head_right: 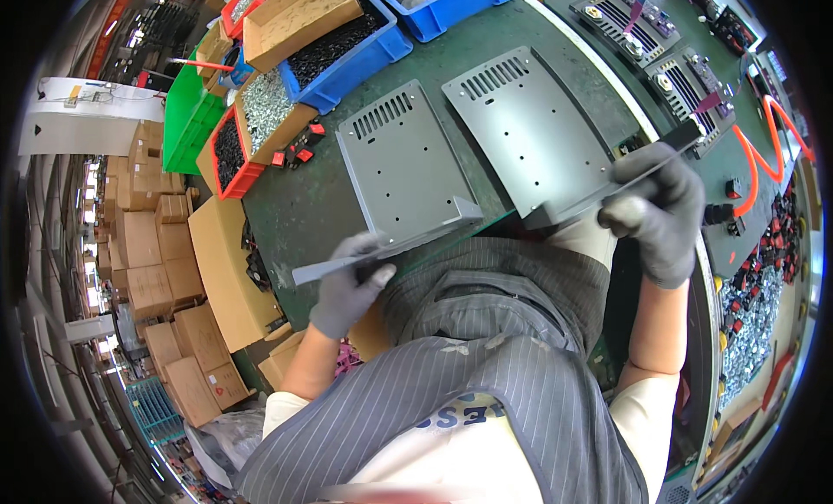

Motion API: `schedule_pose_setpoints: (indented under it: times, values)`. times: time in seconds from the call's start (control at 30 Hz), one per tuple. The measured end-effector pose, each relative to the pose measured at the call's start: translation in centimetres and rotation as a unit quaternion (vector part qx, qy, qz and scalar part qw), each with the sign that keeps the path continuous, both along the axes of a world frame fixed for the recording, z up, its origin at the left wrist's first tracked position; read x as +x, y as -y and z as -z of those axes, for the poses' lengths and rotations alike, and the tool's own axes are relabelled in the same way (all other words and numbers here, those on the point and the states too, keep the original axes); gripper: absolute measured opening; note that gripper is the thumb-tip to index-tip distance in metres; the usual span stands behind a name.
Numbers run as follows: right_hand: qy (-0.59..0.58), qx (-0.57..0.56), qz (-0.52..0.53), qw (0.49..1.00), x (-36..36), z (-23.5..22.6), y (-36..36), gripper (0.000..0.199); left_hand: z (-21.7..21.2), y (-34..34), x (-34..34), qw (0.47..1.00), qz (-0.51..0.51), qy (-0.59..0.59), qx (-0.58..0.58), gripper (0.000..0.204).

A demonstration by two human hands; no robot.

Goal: The recorder assembles and fastens components of a metal electronic housing using a pneumatic screwdriver.

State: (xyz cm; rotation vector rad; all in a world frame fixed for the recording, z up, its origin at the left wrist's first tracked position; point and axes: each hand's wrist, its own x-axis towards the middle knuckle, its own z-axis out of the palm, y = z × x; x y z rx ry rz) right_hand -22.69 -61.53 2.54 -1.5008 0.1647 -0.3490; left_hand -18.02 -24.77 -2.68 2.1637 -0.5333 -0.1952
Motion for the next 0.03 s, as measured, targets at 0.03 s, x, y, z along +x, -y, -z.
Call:
schedule_pose_setpoints:
  times: [0.03]
  values:
    - [-0.018,-0.017,-0.026,0.999,0.47,0.2,-0.39,0.033,2.65,-0.75,0.12,0.999,0.043,-0.01,-0.011,0.05]
